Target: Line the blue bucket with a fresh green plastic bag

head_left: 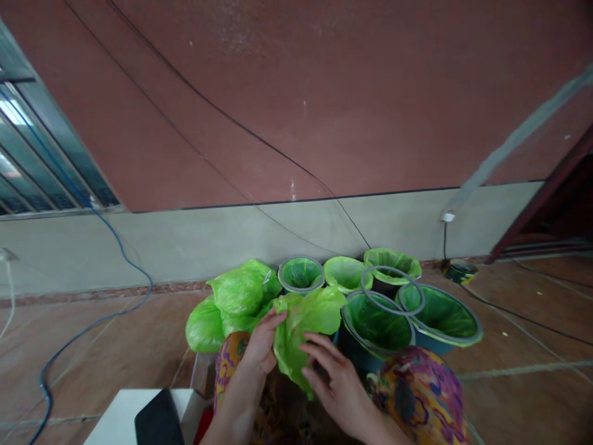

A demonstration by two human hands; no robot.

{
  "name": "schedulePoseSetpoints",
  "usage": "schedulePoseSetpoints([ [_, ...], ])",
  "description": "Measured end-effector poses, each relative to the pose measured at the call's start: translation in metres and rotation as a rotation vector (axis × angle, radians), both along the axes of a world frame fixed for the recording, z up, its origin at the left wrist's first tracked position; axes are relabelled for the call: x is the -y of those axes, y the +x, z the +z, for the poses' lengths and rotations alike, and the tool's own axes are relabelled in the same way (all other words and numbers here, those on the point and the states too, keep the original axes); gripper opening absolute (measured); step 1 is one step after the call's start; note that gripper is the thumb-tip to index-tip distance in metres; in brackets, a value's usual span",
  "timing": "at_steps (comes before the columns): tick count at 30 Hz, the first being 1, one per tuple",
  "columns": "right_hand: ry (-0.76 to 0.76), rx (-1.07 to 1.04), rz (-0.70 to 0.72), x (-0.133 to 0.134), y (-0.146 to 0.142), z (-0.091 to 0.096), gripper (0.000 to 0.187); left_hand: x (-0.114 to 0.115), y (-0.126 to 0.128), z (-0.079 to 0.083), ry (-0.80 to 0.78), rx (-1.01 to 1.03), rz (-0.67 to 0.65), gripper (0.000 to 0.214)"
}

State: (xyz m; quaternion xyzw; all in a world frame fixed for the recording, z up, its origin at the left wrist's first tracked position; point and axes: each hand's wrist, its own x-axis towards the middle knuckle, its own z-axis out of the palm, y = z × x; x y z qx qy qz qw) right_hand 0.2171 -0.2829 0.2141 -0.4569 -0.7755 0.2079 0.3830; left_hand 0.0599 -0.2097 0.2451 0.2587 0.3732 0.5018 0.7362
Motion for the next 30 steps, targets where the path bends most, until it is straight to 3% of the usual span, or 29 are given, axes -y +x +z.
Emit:
schedulePoseSetpoints([
  [2,0.063,-0.046,-0.214,-0.013,0.018,0.002,0.041,0.006,-0.009,0.005,0.009,-0.025,0.029,0.038],
  [5,0.158,0.027,-0.448,-0.043,0.043,0.005,0.066,0.015,-0.02,0.016,0.018,-0.089,0.069,0.039],
  [8,0.171,0.108,-0.406,-0.066,0.059,0.009,0.072,0.021,-0.027,0.024,0.033,-0.122,0.029,0.041],
  [12,0.104,0.073,-0.205,-0.074,0.066,0.013,0.044,0.022,-0.04,0.029,0.07,-0.159,-0.03,0.042],
  [19,0.133,-0.144,-0.643,-0.062,0.097,0.007,0.028,0.007,-0.076,0.008,0.0,-0.238,0.214,0.032],
  [26,0.054,-0.284,-0.751,-0.05,0.109,0.003,0.023,-0.019,-0.102,-0.002,-0.004,-0.004,0.405,0.019],
  [28,0.055,-0.332,-0.743,-0.048,0.104,0.005,0.021,-0.024,-0.103,-0.007,0.037,0.097,0.473,0.014],
  [30,0.048,-0.363,-0.717,-0.046,0.095,0.01,0.019,-0.025,-0.094,-0.014,0.06,0.16,0.455,0.01],
])
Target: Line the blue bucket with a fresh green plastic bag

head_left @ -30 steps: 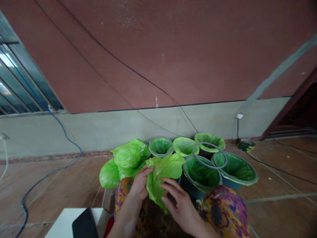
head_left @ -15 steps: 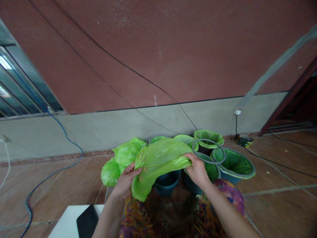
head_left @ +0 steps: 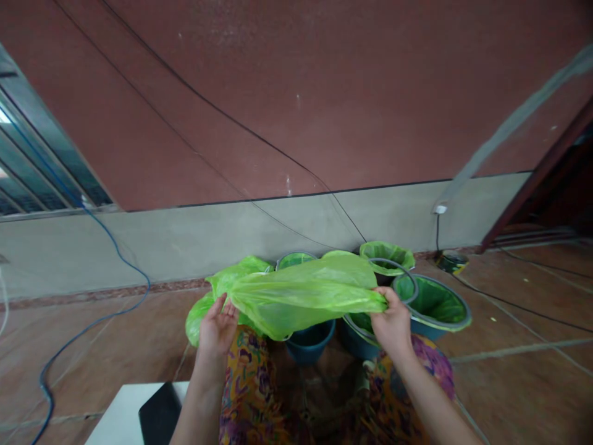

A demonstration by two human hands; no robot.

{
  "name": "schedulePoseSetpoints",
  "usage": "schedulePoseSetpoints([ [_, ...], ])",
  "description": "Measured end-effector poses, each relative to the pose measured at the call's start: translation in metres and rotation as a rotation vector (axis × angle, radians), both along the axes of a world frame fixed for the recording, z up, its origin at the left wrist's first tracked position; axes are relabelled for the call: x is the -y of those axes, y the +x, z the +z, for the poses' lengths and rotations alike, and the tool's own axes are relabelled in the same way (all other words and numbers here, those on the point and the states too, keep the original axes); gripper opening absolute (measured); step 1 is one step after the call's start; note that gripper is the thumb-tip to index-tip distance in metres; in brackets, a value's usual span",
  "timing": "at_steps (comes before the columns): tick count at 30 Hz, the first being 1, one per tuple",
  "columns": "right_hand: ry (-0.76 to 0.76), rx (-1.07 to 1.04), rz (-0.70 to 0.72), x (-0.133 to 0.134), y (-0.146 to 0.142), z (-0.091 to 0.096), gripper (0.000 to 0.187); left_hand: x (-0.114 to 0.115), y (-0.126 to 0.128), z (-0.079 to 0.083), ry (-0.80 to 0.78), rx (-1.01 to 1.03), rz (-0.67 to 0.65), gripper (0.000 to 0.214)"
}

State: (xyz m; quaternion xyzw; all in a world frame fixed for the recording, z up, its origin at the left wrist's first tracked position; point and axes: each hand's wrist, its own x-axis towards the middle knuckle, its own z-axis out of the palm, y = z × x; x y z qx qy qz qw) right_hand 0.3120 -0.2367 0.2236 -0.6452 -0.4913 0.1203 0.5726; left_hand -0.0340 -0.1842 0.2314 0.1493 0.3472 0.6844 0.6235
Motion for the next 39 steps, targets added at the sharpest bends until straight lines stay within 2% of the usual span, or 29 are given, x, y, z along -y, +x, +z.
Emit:
schedulePoseSetpoints([
  [3,0.009,-0.056,0.063,0.0,-0.017,0.008,0.019,0.002,0.028,-0.013,-0.018,-0.065,-0.177,0.021],
  [5,0.003,-0.112,0.104,-0.001,-0.025,0.014,0.023,0.002,0.046,-0.022,-0.022,-0.164,-0.223,0.041],
  [7,-0.013,-0.226,0.206,0.0,-0.027,0.02,0.03,-0.001,0.056,-0.029,-0.033,-0.256,-0.203,0.06],
  [9,-0.037,-0.444,0.405,0.003,-0.024,0.027,0.042,-0.007,0.056,-0.031,-0.042,-0.322,-0.159,0.069],
  [12,-0.097,-0.791,0.7,0.01,-0.014,0.036,0.065,-0.015,0.047,-0.03,-0.032,-0.375,-0.097,0.07],
  [14,-0.113,-0.905,0.744,0.011,-0.01,0.038,0.068,-0.018,0.042,-0.028,-0.026,-0.39,-0.081,0.069],
  [16,-0.105,-0.925,0.686,0.009,-0.01,0.036,0.062,-0.019,0.041,-0.027,-0.019,-0.386,-0.075,0.067],
  [21,-0.053,-0.81,0.531,-0.005,-0.015,0.028,0.047,-0.019,0.043,-0.029,-0.021,-0.38,-0.082,0.061],
  [26,-0.005,-0.736,0.338,-0.012,-0.002,0.023,0.028,-0.017,0.03,-0.027,-0.065,-0.429,-0.087,0.053],
  [33,0.112,-0.688,0.129,-0.021,0.026,0.026,0.028,-0.019,0.011,-0.015,-0.1,-0.494,-0.049,0.057],
  [39,0.233,-0.584,-0.172,-0.026,0.046,0.03,0.035,-0.016,0.018,0.001,-0.035,-0.407,0.01,0.054],
])
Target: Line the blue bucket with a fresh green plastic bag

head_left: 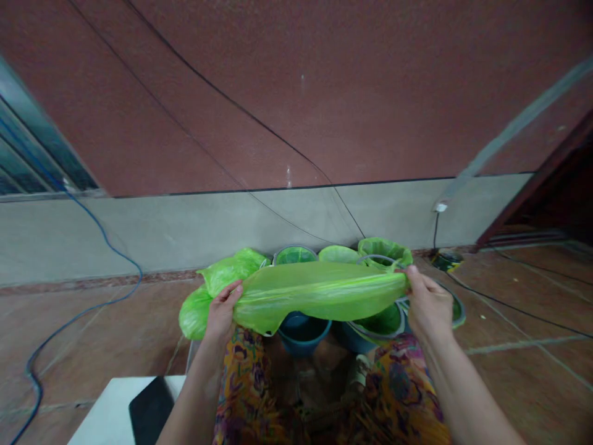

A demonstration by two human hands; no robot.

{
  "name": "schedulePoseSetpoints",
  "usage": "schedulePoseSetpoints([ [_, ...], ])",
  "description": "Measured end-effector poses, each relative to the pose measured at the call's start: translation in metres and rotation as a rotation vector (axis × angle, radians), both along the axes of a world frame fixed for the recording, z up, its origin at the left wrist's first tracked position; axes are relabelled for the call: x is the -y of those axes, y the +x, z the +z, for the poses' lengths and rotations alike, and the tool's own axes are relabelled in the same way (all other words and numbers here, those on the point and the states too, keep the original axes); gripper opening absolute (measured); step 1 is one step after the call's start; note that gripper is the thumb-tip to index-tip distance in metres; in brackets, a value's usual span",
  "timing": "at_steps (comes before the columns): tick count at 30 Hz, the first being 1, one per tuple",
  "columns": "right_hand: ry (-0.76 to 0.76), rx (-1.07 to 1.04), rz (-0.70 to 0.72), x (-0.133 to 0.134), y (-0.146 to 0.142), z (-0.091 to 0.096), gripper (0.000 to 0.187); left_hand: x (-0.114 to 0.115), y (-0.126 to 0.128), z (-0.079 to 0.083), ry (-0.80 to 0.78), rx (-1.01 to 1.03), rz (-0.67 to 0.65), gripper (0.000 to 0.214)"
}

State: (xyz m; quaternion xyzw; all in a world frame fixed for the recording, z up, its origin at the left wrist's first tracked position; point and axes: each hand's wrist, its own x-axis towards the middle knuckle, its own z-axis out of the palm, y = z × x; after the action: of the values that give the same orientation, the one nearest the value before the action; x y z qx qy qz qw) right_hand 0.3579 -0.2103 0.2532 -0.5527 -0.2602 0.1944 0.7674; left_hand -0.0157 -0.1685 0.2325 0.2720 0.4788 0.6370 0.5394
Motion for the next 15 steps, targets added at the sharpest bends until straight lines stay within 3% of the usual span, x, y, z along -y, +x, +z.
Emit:
schedulePoseSetpoints([
  [4,0.018,0.053,-0.186,0.0,0.013,-0.002,0.035,0.007,0.011,0.01,0.09,0.061,-0.045,0.045],
  [9,-0.07,0.058,-0.383,0.004,0.031,-0.002,0.03,0.016,0.018,0.019,0.239,0.02,-0.288,0.036],
  [12,-0.124,0.114,-0.446,0.007,0.045,-0.004,0.023,0.019,0.02,0.022,0.316,-0.044,-0.408,0.036],
  [15,-0.137,0.183,-0.442,0.011,0.057,-0.009,0.03,0.019,0.024,0.022,0.349,-0.186,-0.453,0.031],
])
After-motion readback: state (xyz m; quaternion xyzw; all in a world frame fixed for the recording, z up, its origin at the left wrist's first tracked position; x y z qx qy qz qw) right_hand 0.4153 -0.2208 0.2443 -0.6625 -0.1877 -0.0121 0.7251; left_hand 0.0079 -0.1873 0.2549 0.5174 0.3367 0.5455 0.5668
